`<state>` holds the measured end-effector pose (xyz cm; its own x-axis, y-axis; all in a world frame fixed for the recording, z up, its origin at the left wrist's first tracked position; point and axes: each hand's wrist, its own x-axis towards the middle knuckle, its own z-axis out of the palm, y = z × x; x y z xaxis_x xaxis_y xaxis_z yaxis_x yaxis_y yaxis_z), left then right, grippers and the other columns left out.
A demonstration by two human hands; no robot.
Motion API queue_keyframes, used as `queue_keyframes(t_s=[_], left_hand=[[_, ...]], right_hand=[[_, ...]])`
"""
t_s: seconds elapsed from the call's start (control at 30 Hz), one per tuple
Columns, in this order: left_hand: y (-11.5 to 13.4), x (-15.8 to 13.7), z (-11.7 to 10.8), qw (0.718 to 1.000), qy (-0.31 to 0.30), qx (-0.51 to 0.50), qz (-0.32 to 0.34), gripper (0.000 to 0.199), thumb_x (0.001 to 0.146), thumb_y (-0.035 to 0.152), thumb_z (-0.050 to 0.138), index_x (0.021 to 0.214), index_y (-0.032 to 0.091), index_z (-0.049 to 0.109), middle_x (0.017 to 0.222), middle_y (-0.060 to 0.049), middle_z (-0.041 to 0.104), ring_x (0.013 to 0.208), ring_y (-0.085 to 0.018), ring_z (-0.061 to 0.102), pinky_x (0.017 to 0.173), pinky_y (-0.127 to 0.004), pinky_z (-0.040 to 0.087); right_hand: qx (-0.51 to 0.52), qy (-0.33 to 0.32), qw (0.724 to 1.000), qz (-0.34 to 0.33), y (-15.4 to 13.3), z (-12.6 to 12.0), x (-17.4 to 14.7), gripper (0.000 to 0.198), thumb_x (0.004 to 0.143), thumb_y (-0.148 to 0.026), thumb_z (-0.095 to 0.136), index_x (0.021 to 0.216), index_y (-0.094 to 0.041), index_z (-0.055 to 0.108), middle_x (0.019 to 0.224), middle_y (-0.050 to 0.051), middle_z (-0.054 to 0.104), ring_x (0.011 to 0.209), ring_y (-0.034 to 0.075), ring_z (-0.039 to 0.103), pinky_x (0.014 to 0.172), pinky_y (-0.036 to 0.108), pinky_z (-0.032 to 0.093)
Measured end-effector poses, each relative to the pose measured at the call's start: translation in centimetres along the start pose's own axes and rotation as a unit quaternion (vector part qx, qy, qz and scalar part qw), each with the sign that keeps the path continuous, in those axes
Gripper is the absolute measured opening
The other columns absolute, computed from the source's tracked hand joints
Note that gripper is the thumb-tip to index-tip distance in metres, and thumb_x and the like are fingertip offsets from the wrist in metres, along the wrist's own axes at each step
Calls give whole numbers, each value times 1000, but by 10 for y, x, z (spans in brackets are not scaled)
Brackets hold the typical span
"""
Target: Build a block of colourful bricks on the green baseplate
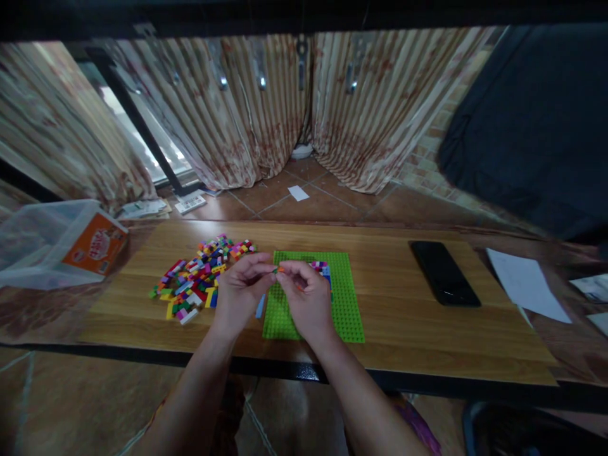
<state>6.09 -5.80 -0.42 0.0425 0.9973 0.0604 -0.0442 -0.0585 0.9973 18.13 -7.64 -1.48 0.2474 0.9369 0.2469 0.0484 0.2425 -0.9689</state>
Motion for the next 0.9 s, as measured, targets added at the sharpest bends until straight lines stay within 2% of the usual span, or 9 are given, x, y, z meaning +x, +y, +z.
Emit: queue_keyframes(t_s=[0.1,0.17,0.3,0.33,0.43,0.57,0.73,0.9], left_hand=[[-3,-3,7,1000,-9,13,20,33,77,22,68,109,17,65,99,-6,75,91,-18,70,85,-30,55],[-6,-3,10,998,-20,42,38,33,79,20,66,111,18,65,107,-8,73,97,-19,69,86,-30,54],[-9,-1,8,984,-38,175,25,30,82,18,62,112,16,65,103,-8,73,86,-18,70,77,-30,55],[-10,1,8,976,-42,212,16,31,82,18,61,112,16,65,101,-9,73,84,-19,70,76,-30,55],[-11,4,11,954,-62,294,5,33,83,18,61,116,14,64,106,-11,73,89,-21,70,77,-32,55],[-15,7,19,940,-86,330,13,35,85,19,59,120,15,63,114,-12,71,97,-23,70,83,-34,55],[-15,8,22,929,-95,357,10,36,86,18,58,121,12,63,118,-13,70,100,-25,69,92,-38,53],[-13,8,22,929,-101,355,2,36,86,17,58,120,12,63,120,-14,70,103,-25,68,93,-37,53]], right_hand=[[-14,21,1000,-2,-5,-13,5,12,79,-31,69,87,-22,73,80,1,74,74,16,67,71,31,56],[-38,49,998,-8,-6,-30,13,15,78,-32,69,88,-22,74,81,2,75,73,17,68,71,32,56],[-114,148,982,-18,3,-76,35,16,77,-32,69,87,-21,74,87,5,76,80,20,70,78,38,56],[-140,150,979,-15,8,-87,40,16,77,-31,68,87,-20,74,88,6,76,82,21,71,80,39,56],[-208,88,974,7,24,-107,46,15,77,-30,65,84,-19,75,84,6,76,79,22,71,79,40,55],[-265,0,964,-12,35,-106,46,16,81,-26,60,85,-22,75,87,4,77,82,21,70,82,38,54],[-306,-33,951,-44,33,-97,47,19,83,-21,57,87,-24,75,89,4,77,86,21,70,83,38,53],[-321,-53,945,-39,31,-96,48,21,85,-19,55,90,-23,75,94,4,77,89,21,70,86,39,52]])
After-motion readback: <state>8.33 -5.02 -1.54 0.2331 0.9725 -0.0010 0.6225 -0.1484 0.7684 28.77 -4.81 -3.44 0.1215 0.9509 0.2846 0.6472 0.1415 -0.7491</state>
